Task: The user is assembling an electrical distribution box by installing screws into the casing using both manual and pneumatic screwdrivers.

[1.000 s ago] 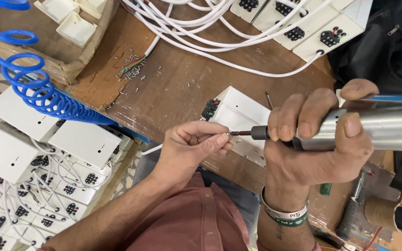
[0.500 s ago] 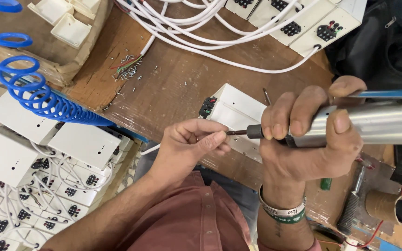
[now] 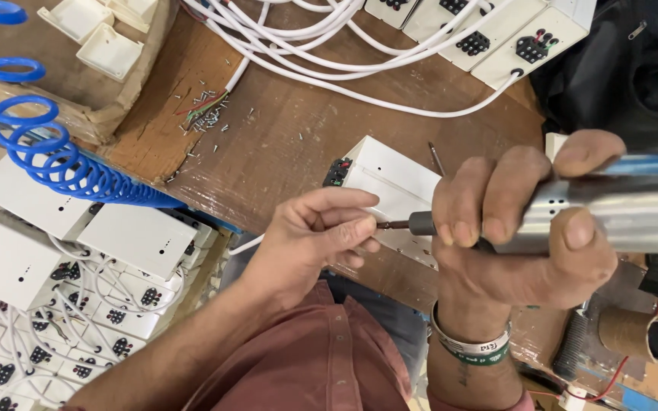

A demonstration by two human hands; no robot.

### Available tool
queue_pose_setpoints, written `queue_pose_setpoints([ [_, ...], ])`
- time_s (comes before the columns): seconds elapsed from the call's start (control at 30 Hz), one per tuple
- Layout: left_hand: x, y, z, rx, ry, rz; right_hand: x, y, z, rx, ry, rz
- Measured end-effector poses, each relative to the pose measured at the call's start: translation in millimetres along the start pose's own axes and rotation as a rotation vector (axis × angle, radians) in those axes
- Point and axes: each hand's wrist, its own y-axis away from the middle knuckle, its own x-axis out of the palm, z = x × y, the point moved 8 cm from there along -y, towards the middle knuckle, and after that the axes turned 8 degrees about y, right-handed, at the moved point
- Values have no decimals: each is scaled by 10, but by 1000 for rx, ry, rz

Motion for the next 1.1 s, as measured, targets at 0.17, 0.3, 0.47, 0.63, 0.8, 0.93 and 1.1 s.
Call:
queue_pose_setpoints([
  [0.17,41,-120,26,-119,22,40,2,-37,97,11,49,66],
  [0.3,222,-155,-138,-148,-45,69,-108,-73,100,64,93,54],
  [0.47,165,-207,-601,220,-716,13,-205,-145,141,34,110,-23],
  [0.63,553,-358,-769,884,-1506,287,-148,-280,77,-9,214,-56],
  [0.8,527,-564,-526,587,-1561,365,-168,-401,80,-120,374,-154],
  [0.93,478,-562,-505,634,-1440,377,-134,-403,-21,-75,335,-159],
  [1.1,441,-537,-526,765,-1340,373,-87,-464,-162,-13,308,-201],
])
